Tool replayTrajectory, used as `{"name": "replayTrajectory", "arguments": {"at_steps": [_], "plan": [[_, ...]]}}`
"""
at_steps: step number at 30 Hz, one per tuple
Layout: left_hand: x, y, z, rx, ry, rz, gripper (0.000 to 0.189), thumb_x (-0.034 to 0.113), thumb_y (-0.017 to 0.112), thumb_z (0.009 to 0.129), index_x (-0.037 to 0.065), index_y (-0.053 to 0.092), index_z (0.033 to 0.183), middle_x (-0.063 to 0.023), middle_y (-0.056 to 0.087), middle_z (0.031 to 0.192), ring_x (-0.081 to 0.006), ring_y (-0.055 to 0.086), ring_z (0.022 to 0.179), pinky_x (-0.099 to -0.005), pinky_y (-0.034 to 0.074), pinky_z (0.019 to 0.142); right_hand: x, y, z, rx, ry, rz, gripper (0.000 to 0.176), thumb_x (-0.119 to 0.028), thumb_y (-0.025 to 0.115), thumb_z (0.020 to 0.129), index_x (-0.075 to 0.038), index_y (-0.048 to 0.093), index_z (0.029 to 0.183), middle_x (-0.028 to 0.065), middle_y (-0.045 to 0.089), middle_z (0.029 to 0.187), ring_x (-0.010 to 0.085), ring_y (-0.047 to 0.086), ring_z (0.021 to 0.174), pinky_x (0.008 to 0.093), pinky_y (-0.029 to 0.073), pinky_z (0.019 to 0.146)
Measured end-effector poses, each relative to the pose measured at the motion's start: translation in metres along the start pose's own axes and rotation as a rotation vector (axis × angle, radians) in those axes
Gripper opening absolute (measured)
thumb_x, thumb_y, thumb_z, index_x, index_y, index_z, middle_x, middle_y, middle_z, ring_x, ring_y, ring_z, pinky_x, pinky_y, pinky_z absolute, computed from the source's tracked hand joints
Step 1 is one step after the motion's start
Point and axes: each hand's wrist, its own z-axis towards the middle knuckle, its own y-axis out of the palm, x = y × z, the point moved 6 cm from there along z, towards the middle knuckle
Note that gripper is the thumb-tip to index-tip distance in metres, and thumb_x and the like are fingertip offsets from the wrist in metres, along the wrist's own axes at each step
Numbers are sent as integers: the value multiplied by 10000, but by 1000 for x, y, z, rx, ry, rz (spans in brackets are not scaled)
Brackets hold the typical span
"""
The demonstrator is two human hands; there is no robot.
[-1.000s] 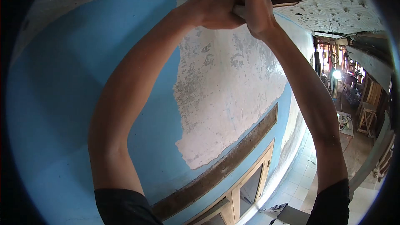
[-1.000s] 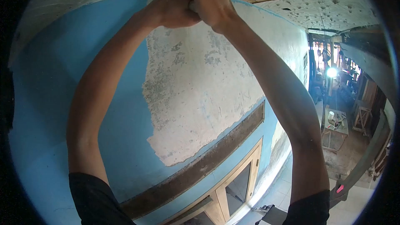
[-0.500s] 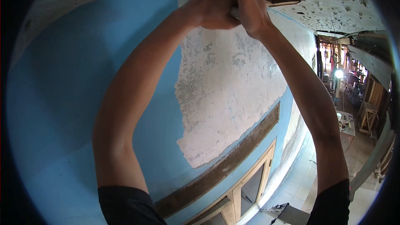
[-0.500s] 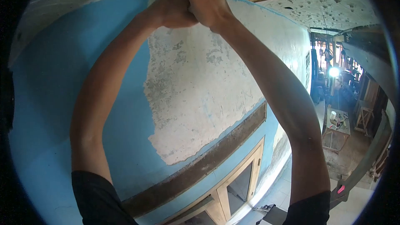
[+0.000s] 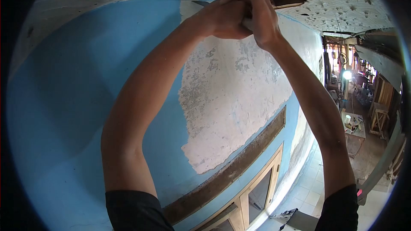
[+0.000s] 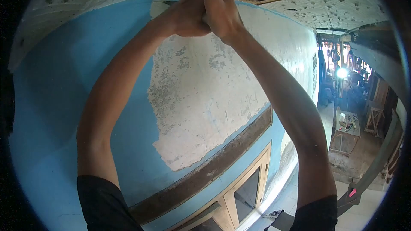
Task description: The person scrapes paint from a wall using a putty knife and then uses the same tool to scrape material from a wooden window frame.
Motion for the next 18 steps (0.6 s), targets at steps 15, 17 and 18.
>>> {"name": "replayTrajectory", "arguments": {"at_steps": [15, 17, 18], "plan": [[2, 6, 10, 0, 20, -12, 332, 290, 687, 764, 87, 694, 1026, -98, 683, 1084, -267, 601, 1088, -388, 429, 1037, 4, -7, 2, -22, 60, 69, 527, -408, 412, 996, 35, 664, 862, 143, 673, 894, 222, 621, 876, 317, 469, 857], [-1, 14, 9, -2, 43, 23, 327, 287, 684, 770, 95, 692, 1035, -93, 686, 1073, -264, 605, 1083, -389, 427, 1037, 15, -7, 3, -18, -15, 31, 528, -411, 410, 996, 36, 662, 873, 148, 671, 893, 223, 621, 883, 321, 468, 865], [-3, 14, 13, -44, 21, 39, 325, 285, 681, 772, 99, 691, 1038, -89, 687, 1067, -263, 607, 1080, -389, 423, 1040, 16, -9, 7, -32, -60, 45, 527, -411, 410, 997, 36, 661, 873, 148, 669, 894, 222, 620, 886, 321, 467, 866]]}}
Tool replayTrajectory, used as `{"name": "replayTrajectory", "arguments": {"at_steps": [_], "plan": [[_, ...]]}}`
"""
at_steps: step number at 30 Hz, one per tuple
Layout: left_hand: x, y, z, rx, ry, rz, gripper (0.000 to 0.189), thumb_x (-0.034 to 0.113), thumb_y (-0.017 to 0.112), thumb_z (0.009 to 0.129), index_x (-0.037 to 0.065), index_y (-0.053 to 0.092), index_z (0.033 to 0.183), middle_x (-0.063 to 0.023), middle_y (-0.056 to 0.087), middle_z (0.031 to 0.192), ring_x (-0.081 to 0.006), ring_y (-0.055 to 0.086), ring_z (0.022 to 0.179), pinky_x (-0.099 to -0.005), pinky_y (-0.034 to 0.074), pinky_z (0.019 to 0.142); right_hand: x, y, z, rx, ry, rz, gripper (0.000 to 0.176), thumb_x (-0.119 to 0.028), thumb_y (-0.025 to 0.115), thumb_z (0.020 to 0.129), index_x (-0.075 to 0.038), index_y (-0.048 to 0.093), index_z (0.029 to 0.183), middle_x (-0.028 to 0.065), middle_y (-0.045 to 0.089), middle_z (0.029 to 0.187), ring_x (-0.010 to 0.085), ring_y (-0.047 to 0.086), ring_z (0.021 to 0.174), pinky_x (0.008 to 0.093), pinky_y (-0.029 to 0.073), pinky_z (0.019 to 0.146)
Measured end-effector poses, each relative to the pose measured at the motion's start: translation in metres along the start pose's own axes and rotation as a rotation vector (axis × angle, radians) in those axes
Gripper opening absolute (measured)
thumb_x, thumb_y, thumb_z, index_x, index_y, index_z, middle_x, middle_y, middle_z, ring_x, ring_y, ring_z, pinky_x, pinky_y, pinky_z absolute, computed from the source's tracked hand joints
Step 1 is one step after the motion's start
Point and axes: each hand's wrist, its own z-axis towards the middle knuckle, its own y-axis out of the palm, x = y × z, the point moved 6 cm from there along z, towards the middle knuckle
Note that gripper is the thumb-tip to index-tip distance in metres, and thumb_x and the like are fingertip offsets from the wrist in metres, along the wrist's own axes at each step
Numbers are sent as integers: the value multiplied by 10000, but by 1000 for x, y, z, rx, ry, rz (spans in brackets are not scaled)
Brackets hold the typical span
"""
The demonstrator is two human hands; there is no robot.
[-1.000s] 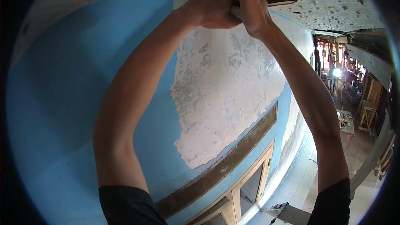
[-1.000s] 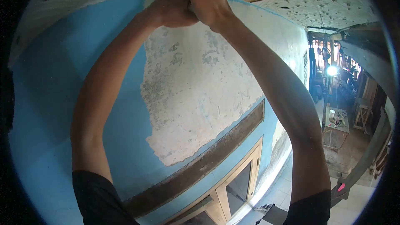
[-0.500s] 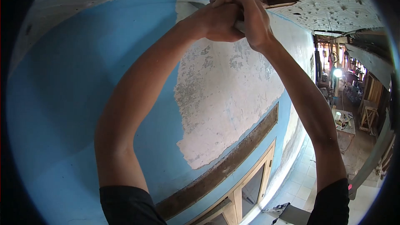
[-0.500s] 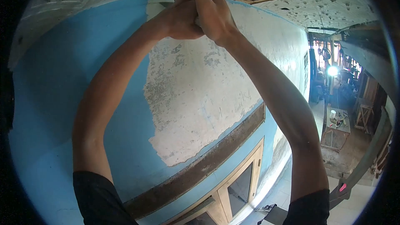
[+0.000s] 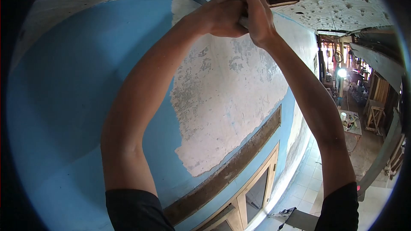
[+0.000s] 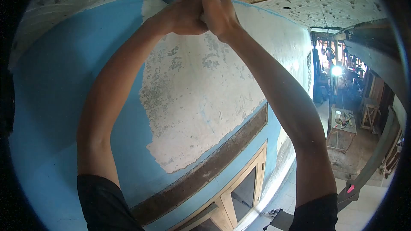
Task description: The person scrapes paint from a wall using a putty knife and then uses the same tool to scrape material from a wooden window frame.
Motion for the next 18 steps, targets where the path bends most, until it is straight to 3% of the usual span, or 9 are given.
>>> {"name": "replayTrajectory", "arguments": {"at_steps": [7, 10, 13, 16, 18], "plan": [[5, -6, 3, -16, -39, -20, 296, 266, 666, 783, 108, 694, 1032, -83, 688, 1073, -255, 606, 1085, -372, 411, 1055, 6, -6, 6, -28, -96, 34, 514, -422, 433, 987, 28, 652, 870, 148, 664, 921, 221, 617, 888, 320, 466, 862], [8, -12, -1, 183, 57, 34, 285, 257, 660, 788, 107, 697, 1026, -85, 686, 1084, -256, 608, 1082, -372, 395, 1071, -5, -3, 3, 52, 209, 9, 505, -421, 450, 980, 24, 649, 849, 142, 665, 902, 210, 613, 859, 313, 465, 836], [10, -9, 11, -74, -138, -118, 286, 269, 645, 799, 100, 698, 1024, -81, 682, 1097, -261, 608, 1080, -373, 399, 1070, 1, -19, 0, 76, 197, -12, 537, -435, 395, 964, 22, 667, 892, 154, 673, 937, 230, 619, 957, 338, 433, 975], [13, -14, 0, 180, 108, 4, 297, 281, 635, 805, 88, 695, 1022, -91, 687, 1075, -266, 619, 1057, -376, 444, 1027, -8, -8, 0, -21, 101, -108, 533, -435, 398, 959, 17, 669, 880, 152, 671, 946, 228, 616, 949, 335, 425, 976], [10, -10, 6, 63, -1, -30, 311, 288, 636, 801, 80, 692, 1026, -96, 691, 1056, -270, 625, 1041, -380, 466, 998, -5, -12, -1, 2, 100, -74, 518, -414, 395, 964, 14, 670, 870, 151, 669, 942, 226, 613, 939, 332, 421, 971]]}}
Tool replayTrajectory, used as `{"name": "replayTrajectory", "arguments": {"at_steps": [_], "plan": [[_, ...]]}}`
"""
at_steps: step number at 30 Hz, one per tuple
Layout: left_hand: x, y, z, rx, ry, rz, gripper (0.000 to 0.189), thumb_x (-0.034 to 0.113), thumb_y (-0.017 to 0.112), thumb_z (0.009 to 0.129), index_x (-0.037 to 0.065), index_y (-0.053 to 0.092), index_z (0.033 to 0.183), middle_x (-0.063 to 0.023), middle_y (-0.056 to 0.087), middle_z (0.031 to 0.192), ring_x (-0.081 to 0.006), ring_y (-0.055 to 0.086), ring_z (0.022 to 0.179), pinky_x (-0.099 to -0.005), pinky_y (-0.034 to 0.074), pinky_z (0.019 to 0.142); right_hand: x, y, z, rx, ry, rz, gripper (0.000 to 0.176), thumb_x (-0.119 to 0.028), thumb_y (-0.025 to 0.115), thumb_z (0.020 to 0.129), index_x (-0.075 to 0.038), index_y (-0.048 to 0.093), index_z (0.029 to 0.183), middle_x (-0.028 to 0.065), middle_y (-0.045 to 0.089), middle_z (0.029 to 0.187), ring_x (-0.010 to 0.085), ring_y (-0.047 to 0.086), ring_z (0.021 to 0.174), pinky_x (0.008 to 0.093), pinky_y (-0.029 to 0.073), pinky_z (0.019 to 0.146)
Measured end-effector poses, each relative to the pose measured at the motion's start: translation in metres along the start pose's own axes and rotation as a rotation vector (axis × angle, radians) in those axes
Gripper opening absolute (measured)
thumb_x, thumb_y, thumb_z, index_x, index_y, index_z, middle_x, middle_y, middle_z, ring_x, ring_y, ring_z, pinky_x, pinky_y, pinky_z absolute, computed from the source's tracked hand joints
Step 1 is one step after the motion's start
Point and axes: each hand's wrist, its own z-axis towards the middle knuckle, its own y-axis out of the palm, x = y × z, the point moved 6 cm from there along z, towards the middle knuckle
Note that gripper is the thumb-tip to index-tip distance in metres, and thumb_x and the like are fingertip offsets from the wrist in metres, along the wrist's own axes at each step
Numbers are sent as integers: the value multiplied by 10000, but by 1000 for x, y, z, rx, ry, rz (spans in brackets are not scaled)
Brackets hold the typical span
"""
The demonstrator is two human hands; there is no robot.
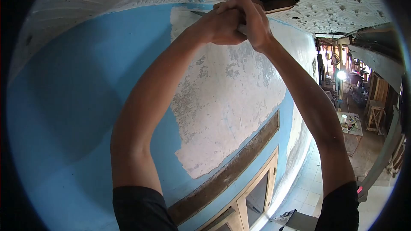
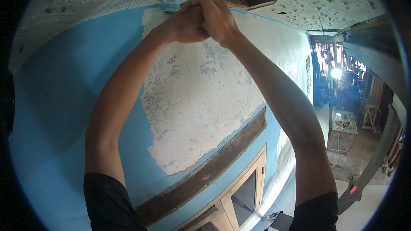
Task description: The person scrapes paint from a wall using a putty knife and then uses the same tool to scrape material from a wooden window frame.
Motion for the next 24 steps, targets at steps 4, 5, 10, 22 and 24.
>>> {"name": "replayTrajectory", "arguments": {"at_steps": [4, 5, 10, 22, 24], "plan": [[-3, 4, -2, -4, 2, -48, 323, 293, 649, 788, 75, 690, 1023, -101, 696, 1023, -272, 633, 1021, -385, 480, 976, 0, 4, -2, 10, -2, -10, 490, -364, 383, 978, 14, 667, 851, 148, 666, 919, 223, 609, 918, 331, 425, 949], [-5, 6, -1, -23, -9, -39, 323, 294, 653, 786, 75, 690, 1020, -101, 696, 1023, -270, 633, 1022, -383, 481, 974, 1, 7, -3, 10, -15, -41, 489, -360, 380, 980, 15, 666, 850, 149, 666, 919, 223, 608, 918, 330, 426, 947], [-11, 17, 4, -15, 28, -8, 325, 293, 662, 780, 76, 685, 1020, -105, 696, 1018, -267, 633, 1021, -376, 483, 972, 4, 3, -6, 29, 16, -3, 496, -368, 383, 981, 22, 661, 849, 151, 663, 938, 222, 603, 938, 323, 423, 954], [-8, 26, 5, -99, -58, 121, 341, 317, 683, 756, 114, 690, 1030, -88, 678, 1090, -271, 608, 1080, -392, 475, 978, 17, -4, -11, 57, -14, 68, 496, -419, 489, 921, 29, 699, 885, 140, 684, 953, 204, 610, 915, 307, 449, 891], [-9, 25, 2, -47, -42, 27, 341, 316, 689, 750, 114, 692, 1023, -85, 683, 1078, -273, 613, 1071, -391, 477, 974, 14, -7, -7, 45, -14, 91, 483, -411, 493, 919, 24, 699, 883, 135, 685, 949, 203, 606, 910, 306, 446, 890]]}}
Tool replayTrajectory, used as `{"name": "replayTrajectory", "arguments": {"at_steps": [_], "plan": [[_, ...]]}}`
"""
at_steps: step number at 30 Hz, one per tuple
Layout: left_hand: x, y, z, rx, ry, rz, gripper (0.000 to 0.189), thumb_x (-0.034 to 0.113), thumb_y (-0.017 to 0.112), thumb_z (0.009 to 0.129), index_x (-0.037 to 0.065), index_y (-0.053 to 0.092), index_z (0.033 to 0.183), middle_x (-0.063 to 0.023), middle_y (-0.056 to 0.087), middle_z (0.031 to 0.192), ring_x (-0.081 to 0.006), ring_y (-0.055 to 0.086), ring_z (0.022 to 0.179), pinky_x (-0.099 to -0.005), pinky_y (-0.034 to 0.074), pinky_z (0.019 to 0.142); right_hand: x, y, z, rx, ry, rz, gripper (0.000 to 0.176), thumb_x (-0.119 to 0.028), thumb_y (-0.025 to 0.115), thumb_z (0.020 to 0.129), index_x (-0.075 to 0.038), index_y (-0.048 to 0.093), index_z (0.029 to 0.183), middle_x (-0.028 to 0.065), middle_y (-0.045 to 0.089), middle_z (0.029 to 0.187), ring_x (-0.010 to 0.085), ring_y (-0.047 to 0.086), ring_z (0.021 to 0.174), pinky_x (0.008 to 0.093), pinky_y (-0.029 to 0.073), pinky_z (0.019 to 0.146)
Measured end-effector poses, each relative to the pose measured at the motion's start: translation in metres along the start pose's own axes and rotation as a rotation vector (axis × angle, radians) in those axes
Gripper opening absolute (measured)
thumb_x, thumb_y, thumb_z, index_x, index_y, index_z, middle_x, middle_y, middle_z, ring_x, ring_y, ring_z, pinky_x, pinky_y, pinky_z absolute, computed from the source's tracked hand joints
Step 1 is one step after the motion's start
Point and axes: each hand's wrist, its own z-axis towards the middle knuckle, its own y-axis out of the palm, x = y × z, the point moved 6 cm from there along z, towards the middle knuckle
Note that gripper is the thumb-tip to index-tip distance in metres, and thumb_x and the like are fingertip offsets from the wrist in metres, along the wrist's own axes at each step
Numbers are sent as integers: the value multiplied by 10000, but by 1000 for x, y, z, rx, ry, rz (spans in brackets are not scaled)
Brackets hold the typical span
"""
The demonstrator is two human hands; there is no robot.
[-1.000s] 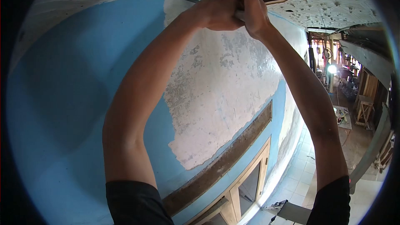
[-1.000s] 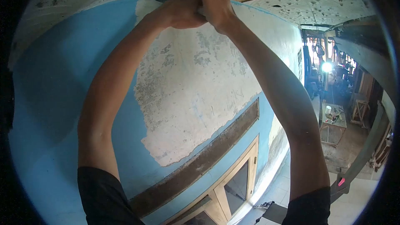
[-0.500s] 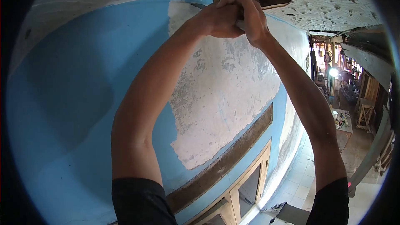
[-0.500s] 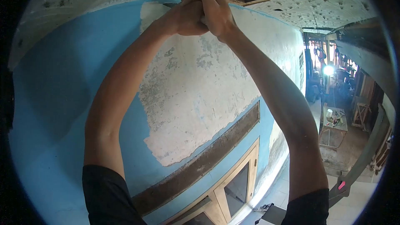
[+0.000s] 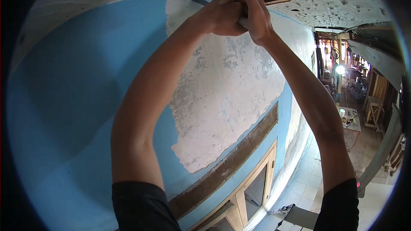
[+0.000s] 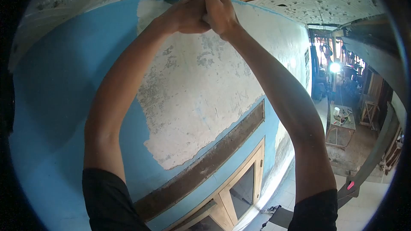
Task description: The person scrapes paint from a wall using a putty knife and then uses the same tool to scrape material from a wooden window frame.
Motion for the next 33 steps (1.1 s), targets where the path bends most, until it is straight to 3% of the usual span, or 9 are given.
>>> {"name": "replayTrajectory", "arguments": {"at_steps": [10, 13, 14, 17, 24, 27, 29, 31, 33], "plan": [[5, -19, -16, 46, 17, 53, 266, 267, 682, 752, 102, 705, 960, -76, 703, 1016, -239, 645, 1004, -366, 479, 973, -6, 18, 1, -74, -76, 36, 478, -389, 414, 959, 9, 663, 870, 138, 674, 964, 230, 611, 974, 321, 430, 948], [-3, -20, -16, 35, 93, 157, 239, 259, 677, 757, 96, 709, 929, -74, 706, 1005, -229, 649, 997, -359, 479, 976, 5, 26, 9, -43, 44, 36, 498, -415, 457, 977, 19, 655, 832, 133, 665, 875, 198, 605, 837, 306, 460, 813], [-6, -23, -16, 46, 100, 147, 239, 260, 677, 758, 96, 709, 930, -74, 706, 1005, -229, 648, 999, -359, 478, 977, -6, 26, 9, -6, -80, 67, 508, -422, 458, 971, 20, 662, 825, 126, 664, 855, 193, 601, 822, 307, 458, 810], [-5, -31, -22, 87, 96, 85, 241, 261, 677, 762, 97, 709, 936, -74, 706, 1007, -227, 646, 1005, -360, 475, 982, -13, 38, 5, -10, 107, 94, 523, -436, 454, 968, 24, 664, 833, 129, 665, 863, 197, 601, 824, 309, 455, 820], [-5, -32, -21, 105, 101, 46, 245, 264, 677, 769, 100, 708, 949, -72, 706, 1010, -224, 641, 1019, -362, 469, 994, -23, 38, 5, 1, 74, -27, 546, -450, 429, 970, 25, 669, 847, 135, 660, 871, 225, 608, 875, 321, 457, 847], [-4, -32, -17, 75, 72, 18, 247, 266, 677, 773, 101, 707, 954, -72, 706, 1012, -223, 639, 1025, -363, 466, 999, -12, 26, 10, 25, -19, 31, 539, -442, 426, 971, 22, 672, 850, 134, 661, 868, 221, 610, 878, 323, 460, 842], [-6, -34, -19, 100, 92, 37, 248, 267, 677, 775, 102, 707, 958, -72, 706, 1013, -222, 637, 1029, -364, 464, 1002, -16, 29, 7, -19, -421, -245, 537, -444, 431, 968, 18, 676, 845, 130, 663, 868, 211, 609, 870, 318, 462, 835], [-2, -36, -26, 89, 121, 74, 251, 270, 677, 780, 105, 706, 968, -70, 705, 1017, -222, 633, 1039, -366, 458, 1012, -18, 32, 7, 14, -371, -261, 540, -446, 433, 966, 19, 678, 841, 129, 664, 869, 205, 609, 863, 313, 463, 830], [2, -37, -24, 55, 42, 41, 265, 278, 679, 784, 107, 703, 985, -72, 702, 1027, -223, 627, 1052, -369, 445, 1027, -6, 29, 12, 98, 119, -18, 546, -447, 434, 964, 25, 677, 837, 130, 665, 870, 205, 608, 858, 308, 463, 828]]}}
